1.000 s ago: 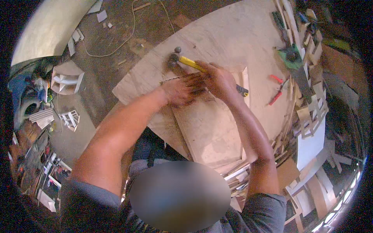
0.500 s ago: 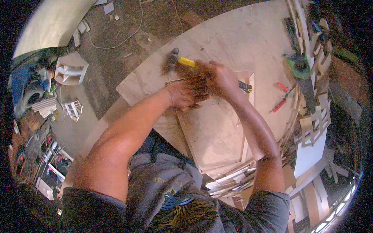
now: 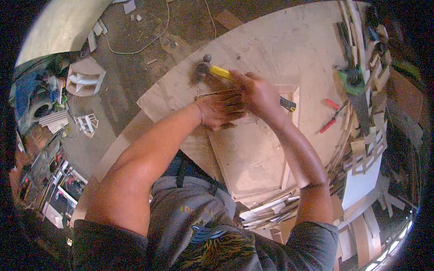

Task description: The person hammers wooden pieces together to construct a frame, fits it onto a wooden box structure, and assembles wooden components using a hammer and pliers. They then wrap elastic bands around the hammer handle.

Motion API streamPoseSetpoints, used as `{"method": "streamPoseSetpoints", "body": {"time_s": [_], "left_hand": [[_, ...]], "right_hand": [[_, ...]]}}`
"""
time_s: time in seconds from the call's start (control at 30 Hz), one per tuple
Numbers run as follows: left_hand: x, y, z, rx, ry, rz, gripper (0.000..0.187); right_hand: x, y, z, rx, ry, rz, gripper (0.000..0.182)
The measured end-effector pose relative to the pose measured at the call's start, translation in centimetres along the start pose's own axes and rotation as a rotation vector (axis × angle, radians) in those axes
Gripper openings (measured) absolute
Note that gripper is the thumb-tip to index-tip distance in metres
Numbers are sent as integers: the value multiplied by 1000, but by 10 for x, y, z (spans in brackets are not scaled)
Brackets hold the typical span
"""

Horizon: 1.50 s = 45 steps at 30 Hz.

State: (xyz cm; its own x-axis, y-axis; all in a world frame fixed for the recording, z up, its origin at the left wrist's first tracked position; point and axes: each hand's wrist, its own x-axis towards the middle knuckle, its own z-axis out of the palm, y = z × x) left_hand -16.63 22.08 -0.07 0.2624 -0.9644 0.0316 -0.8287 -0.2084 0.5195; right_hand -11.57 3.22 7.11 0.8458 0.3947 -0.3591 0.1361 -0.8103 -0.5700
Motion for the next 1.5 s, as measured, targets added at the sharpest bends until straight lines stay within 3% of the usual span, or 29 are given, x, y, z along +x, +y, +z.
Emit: {"method": "streamPoseSetpoints", "body": {"time_s": [0.1,0.2,0.3,0.47,0.77,0.87,1.0,1.2,1.37,1.5], "left_hand": [[-1,0,-1,-3,-7,7,58],[-1,1,-2,-14,17,-4,57],[0,0,0,-70,33,-9,56],[-1,0,10,-25,96,-1,56],[-2,1,10,-72,35,-13,55],[-2,-2,11,-20,307,46,44],[-3,-2,15,-90,239,28,46],[-2,-1,10,-79,146,-10,51],[-1,0,13,-133,60,-22,51],[-2,0,14,-76,109,-9,51]], "right_hand": [[-4,4,6,-25,-54,-116,44],[-1,-1,-1,65,13,-31,44],[-4,2,2,-75,-73,-101,44],[0,2,0,-28,-55,-80,43],[3,0,0,-81,-62,-110,43],[4,-4,-4,-68,-49,-75,43],[0,-3,1,-153,-79,-163,43],[-6,2,4,-78,55,-98,44],[-13,-2,8,-116,-25,-102,43],[-9,-1,9,-89,-7,-52,44]]}}
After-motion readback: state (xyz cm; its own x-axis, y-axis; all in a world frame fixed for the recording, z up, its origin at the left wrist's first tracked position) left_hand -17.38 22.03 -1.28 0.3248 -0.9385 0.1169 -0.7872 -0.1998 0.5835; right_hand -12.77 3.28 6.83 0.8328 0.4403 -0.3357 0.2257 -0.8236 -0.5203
